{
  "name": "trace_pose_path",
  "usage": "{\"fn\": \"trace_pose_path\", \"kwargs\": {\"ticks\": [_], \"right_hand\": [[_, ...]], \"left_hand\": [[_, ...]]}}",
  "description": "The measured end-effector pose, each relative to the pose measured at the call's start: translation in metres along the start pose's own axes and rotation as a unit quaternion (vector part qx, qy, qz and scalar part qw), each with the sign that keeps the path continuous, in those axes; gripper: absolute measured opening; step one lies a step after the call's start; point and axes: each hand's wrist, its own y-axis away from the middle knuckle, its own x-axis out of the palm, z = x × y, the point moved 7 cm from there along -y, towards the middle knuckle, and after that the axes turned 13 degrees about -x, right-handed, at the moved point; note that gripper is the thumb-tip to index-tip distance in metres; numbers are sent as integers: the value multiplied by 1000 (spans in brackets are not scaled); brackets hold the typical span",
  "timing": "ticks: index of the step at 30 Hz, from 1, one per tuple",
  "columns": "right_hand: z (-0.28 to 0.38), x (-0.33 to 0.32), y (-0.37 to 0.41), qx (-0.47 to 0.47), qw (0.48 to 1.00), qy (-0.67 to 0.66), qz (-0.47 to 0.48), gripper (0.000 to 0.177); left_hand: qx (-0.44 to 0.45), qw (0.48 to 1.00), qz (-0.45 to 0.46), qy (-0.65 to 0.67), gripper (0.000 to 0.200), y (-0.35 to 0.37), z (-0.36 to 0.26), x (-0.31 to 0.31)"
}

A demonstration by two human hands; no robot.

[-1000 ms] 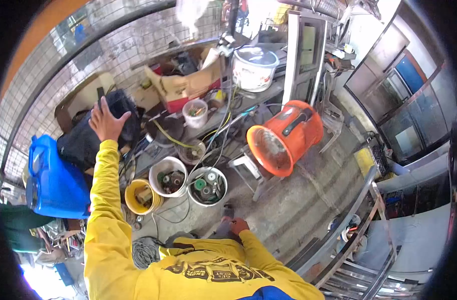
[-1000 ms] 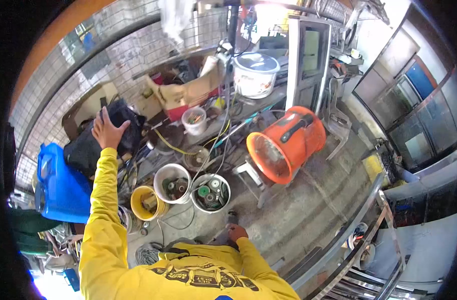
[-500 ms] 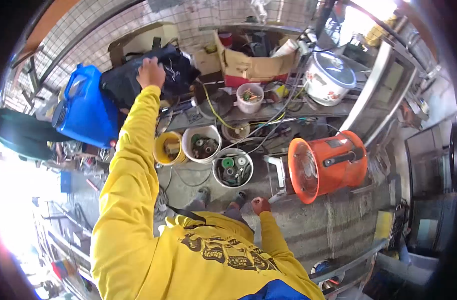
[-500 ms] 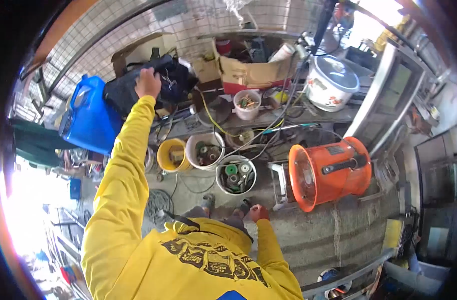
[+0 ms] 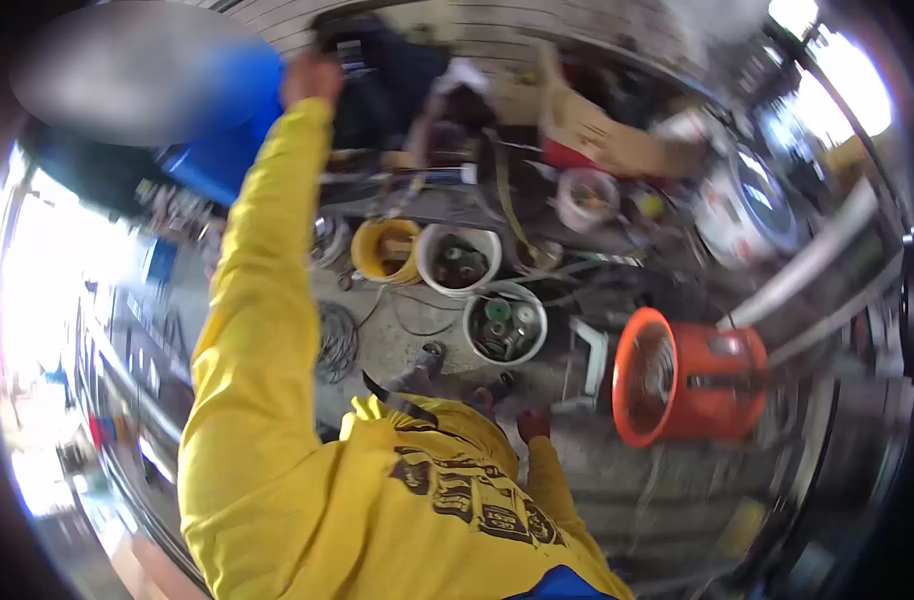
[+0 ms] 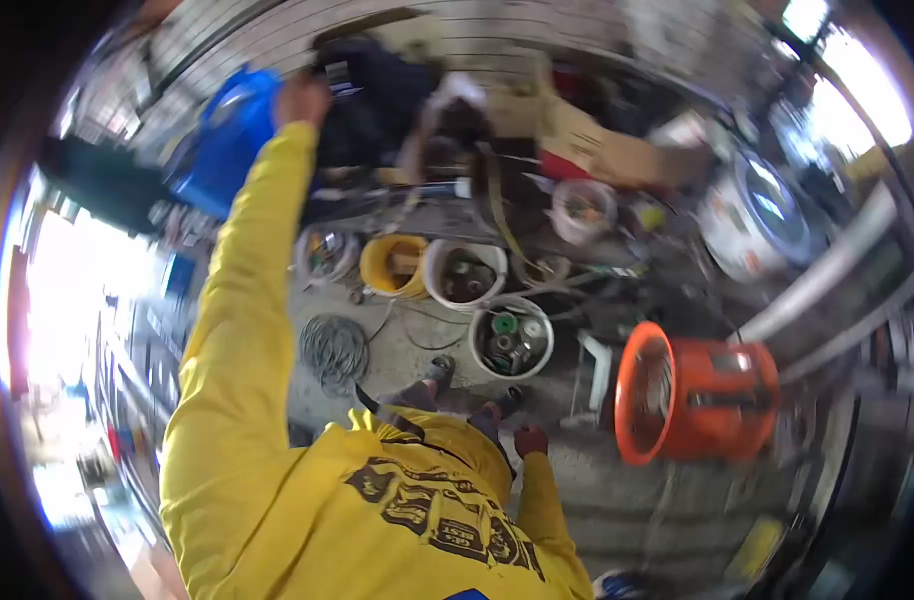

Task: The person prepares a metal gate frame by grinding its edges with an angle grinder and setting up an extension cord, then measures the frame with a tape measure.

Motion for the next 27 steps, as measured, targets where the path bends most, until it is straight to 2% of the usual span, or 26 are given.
{"fn": "trace_pose_path", "kwargs": {"ticks": [1, 2, 3, 4, 6, 7, 8, 9, 11, 13, 15, 16, 17, 18, 19, 22, 23, 25, 27], "right_hand": [[-3, 3, -10, -28, 999, 33, 12, 37], [-10, 9, -22, -23, 999, 17, 17, 35], [8, 7, -34, -62, 991, 60, 100, 35], [19, 10, -43, -134, 986, 32, 96, 33], [32, 14, -56, -219, 965, -36, 143, 22], [36, 14, -61, -215, 961, -17, 172, 22], [46, 17, -67, -198, 959, 6, 203, 22], [57, 20, -72, -180, 956, 28, 229, 22], [85, 28, -89, -165, 946, 63, 273, 22], [120, 38, -100, -160, 936, 88, 302, 22], [159, 49, -105, -172, 931, 107, 303, 23], [175, 58, -108, -182, 930, 113, 300, 24], [192, 68, -112, -192, 928, 118, 297, 25], [180, 95, -139, -318, 892, 163, 276, 26], [193, 110, -143, -323, 884, 172, 292, 26], [231, 155, -152, -354, 846, 211, 339, 28], [246, 165, -151, -368, 830, 239, 344, 28], [281, 189, -143, -397, 793, 296, 355, 30], [310, 206, -134, -412, 771, 272, 403, 30]], "left_hand": [[76, 992, 6, -96, 22, 19, -21, 7], [2, 991, 133, -17, 19, 36, -31, -19], [27, 992, 85, 87, 18, 36, -30, 2], [30, 983, 110, 143, 15, 46, -38, -21], [-8, 976, 79, 204, 19, 59, -54, -7], [-26, 970, 62, 235, 22, 64, -60, 1], [-56, 953, 216, 207, 33, 68, -57, -9], [-56, 950, 122, 281, 44, 85, -47, -41], [-23, 935, 85, 343, 49, 112, -17, -74], [-4, 926, 91, 366, 47, 150, 24, -94], [-43, 918, 171, 356, 43, 192, 84, -97], [-43, 929, 154, 335, 41, 218, 116, -90], [-75, 920, 209, 323, 39, 245, 149, -77], [-116, 913, 233, 313, 36, 275, 184, -67], [-145, 916, 238, 288, 32, 312, 220, -40], [-276, 888, 296, 217, 30, 415, 309, -29], [-326, 867, 336, 174, 30, 443, 328, -41], [-420, 825, 341, 161, 30, 501, 360, -49], [-496, 781, 353, 142, 31, 540, 373, -67]]}}
